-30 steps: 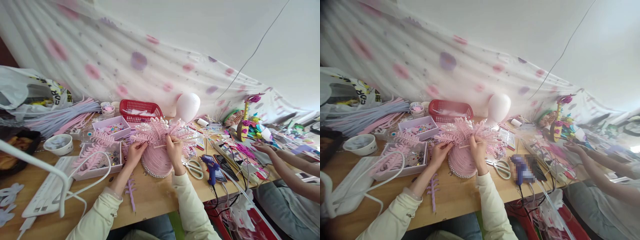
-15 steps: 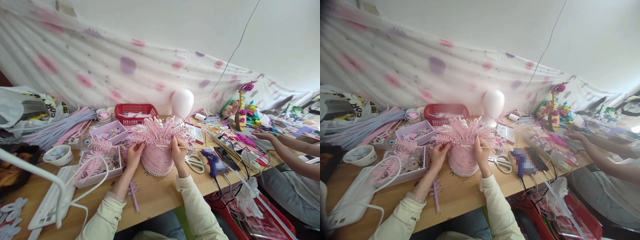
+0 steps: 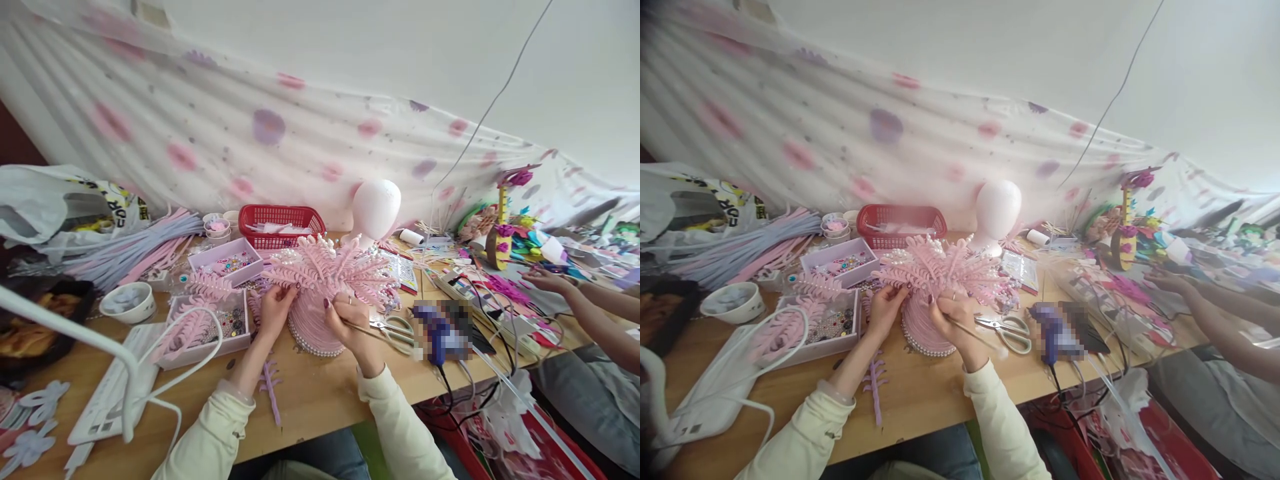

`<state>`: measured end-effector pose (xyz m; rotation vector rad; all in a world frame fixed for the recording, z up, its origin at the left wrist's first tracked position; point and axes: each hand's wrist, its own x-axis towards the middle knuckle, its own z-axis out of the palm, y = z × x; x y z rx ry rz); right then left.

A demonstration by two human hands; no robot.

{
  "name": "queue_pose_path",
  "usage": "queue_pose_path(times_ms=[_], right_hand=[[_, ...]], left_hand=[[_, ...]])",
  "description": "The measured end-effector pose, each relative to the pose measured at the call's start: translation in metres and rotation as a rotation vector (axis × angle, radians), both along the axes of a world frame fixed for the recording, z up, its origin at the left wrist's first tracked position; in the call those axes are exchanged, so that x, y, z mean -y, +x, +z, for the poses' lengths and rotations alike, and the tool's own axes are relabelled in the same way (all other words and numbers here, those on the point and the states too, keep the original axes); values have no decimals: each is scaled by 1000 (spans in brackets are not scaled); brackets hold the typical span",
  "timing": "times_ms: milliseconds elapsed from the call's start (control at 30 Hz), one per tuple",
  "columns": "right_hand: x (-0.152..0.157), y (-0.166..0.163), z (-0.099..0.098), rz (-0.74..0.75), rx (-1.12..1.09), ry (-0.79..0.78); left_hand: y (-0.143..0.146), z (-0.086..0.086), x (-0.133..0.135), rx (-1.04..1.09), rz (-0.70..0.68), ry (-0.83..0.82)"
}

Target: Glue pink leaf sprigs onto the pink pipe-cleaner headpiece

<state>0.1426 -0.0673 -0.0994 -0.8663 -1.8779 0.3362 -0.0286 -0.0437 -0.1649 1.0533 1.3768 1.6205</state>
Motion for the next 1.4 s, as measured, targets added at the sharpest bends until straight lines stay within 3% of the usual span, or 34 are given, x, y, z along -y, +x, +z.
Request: queue_pose_path(times_ms=[100, 267, 400, 533, 733, 967, 1233, 1400], right_hand=[[23, 2, -7, -19, -29, 17], [58, 14, -28, -189, -268, -19], [65, 28, -38, -248, -499, -108], [59, 36, -45, -273, -598, -83], [48, 27, -68, -385, -432, -18], [40, 19, -78, -234, -202, 50], [47, 20, -71, -210, -3, 51], [48, 22, -73, -206, -5, 53]], left_hand=[[-1, 3, 3, -55, 30, 2], [0, 8, 11, -169, 78, -2], [2, 11, 28, -228, 74, -20], [13, 14, 54, -317, 89, -9], [37, 17, 71, -679, 131, 181], [46, 11, 68, -1029, 187, 194], [40, 18, 71, -1257, 292, 306], [41, 25, 77, -1191, 365, 443]])
